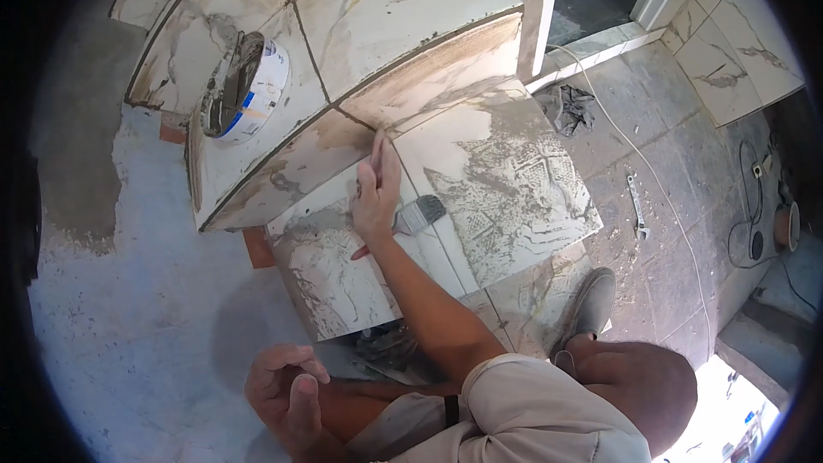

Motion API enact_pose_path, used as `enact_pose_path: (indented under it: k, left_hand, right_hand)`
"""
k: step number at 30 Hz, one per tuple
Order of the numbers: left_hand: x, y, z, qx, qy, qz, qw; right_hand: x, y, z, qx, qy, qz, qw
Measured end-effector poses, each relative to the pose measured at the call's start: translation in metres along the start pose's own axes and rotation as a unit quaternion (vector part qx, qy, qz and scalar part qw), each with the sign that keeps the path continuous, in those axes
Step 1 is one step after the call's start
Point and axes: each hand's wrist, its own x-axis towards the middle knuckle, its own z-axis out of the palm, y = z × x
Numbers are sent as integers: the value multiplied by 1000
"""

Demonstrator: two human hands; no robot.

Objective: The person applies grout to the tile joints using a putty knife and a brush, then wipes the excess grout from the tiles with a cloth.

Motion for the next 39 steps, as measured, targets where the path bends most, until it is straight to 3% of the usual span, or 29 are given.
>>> enact_pose_path:
  k: [1,3,4,5,6,7,8,10,11,12,14,15,20,25,27,30,34,36,39]
  left_hand:
    - [-1,1,0,-5,0,-3,1000]
    - [-2,1,-1,-14,4,-4,1000]
    - [-2,-1,-5,-24,-26,2,999]
    - [-2,-3,-7,-33,-56,9,998]
    - [-1,-3,-6,-35,-51,10,998]
    - [0,-2,-5,-27,-55,16,998]
    - [1,-1,-5,-19,-55,21,998]
    - [3,3,-4,-8,-51,23,998]
    - [2,5,-5,1,-59,23,998]
    - [1,7,-6,-1,-50,23,998]
    - [0,9,-9,-3,-79,2,997]
    - [-1,8,-11,-8,-73,6,997]
    - [-2,5,-15,-3,-66,60,996]
    - [-1,13,-14,-11,-77,21,997]
    - [0,15,-14,-15,-70,9,997]
    - [0,13,-12,0,-69,15,997]
    - [0,15,-17,35,-58,62,996]
    - [-8,18,-17,58,-34,33,997]
    - [1,18,-14,36,-72,63,995]
  right_hand:
    - [2,10,1,0,-2,3,1000]
    - [11,26,3,-270,26,-183,945]
    - [6,19,2,-269,23,-187,944]
    - [-9,6,1,-152,-73,-39,985]
    - [-21,-2,-1,-30,-166,114,979]
    - [-24,-3,4,-142,-152,26,978]
    - [-24,-4,5,-141,-161,26,976]
    - [-20,-26,9,76,-25,189,979]
    - [-10,-42,21,161,74,212,961]
    - [-2,-44,22,158,65,215,961]
    - [14,-52,18,297,33,331,895]
    - [19,-55,19,305,7,349,886]
    - [1,-113,42,249,-51,363,897]
    - [-6,-110,25,271,-78,330,901]
    - [1,-112,10,332,-55,416,845]
    - [22,-91,3,356,-57,457,813]
    - [24,-110,18,348,-67,475,806]
    - [10,-135,25,377,-185,421,804]
    - [-11,-159,25,356,-236,387,817]
